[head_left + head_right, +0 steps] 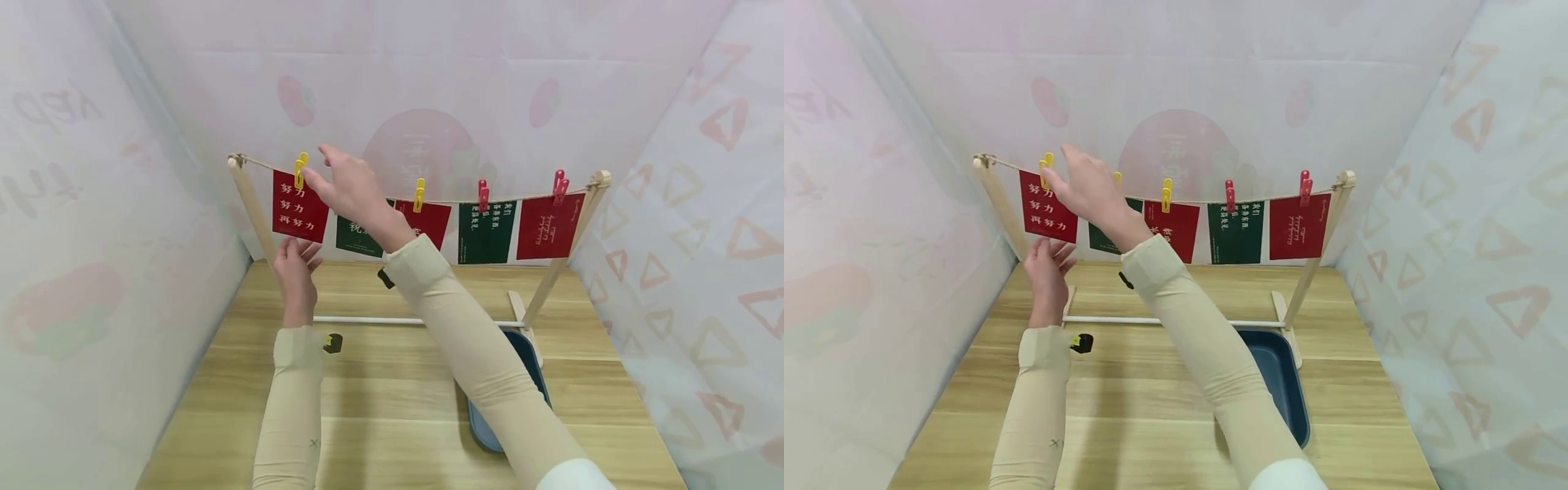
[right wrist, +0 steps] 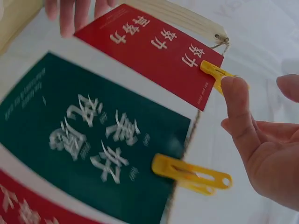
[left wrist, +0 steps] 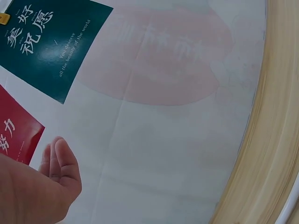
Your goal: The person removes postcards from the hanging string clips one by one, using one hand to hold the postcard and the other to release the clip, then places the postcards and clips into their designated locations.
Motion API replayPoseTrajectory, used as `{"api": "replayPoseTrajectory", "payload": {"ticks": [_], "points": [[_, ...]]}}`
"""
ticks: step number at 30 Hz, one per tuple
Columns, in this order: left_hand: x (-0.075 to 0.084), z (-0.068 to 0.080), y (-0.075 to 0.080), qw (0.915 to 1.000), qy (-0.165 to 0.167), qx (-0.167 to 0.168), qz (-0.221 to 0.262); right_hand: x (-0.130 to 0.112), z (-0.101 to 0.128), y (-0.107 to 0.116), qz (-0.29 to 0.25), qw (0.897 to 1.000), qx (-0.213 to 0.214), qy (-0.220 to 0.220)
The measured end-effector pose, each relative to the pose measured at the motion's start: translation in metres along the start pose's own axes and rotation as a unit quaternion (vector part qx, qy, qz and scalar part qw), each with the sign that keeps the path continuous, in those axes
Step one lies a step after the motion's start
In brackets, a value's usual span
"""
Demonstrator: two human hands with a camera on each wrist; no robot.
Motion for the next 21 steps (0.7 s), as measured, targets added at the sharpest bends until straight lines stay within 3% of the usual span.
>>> {"api": "replayPoseTrajectory", "payload": {"ticks": [4,6,10,21], "points": [[-0.002,-0.004,-0.002,0.9996,0.015,0.001,0.022,0.007,-0.007,-0.007,-0.076,0.997,0.000,-0.021],[-0.001,-0.005,0.000,0.9996,0.015,0.007,0.024,0.007,-0.010,-0.011,-0.086,0.996,0.000,-0.017],[0.001,-0.008,0.006,0.9998,0.000,0.013,0.011,0.004,-0.015,-0.019,-0.077,0.997,-0.001,-0.013],[-0.004,-0.011,0.000,0.9997,-0.024,-0.008,0.007,0.009,-0.023,-0.025,-0.065,0.998,0.004,-0.014]]}}
Point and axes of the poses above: each hand's wrist, its own z-axis away from the middle knuckle, its own y-axis out of the back of the hand, x = y × z, the point moved 4 cm from there along -z, towards the middle knuckle, and after that the axes turned 5 degrees about y, right-handed, at the moved point
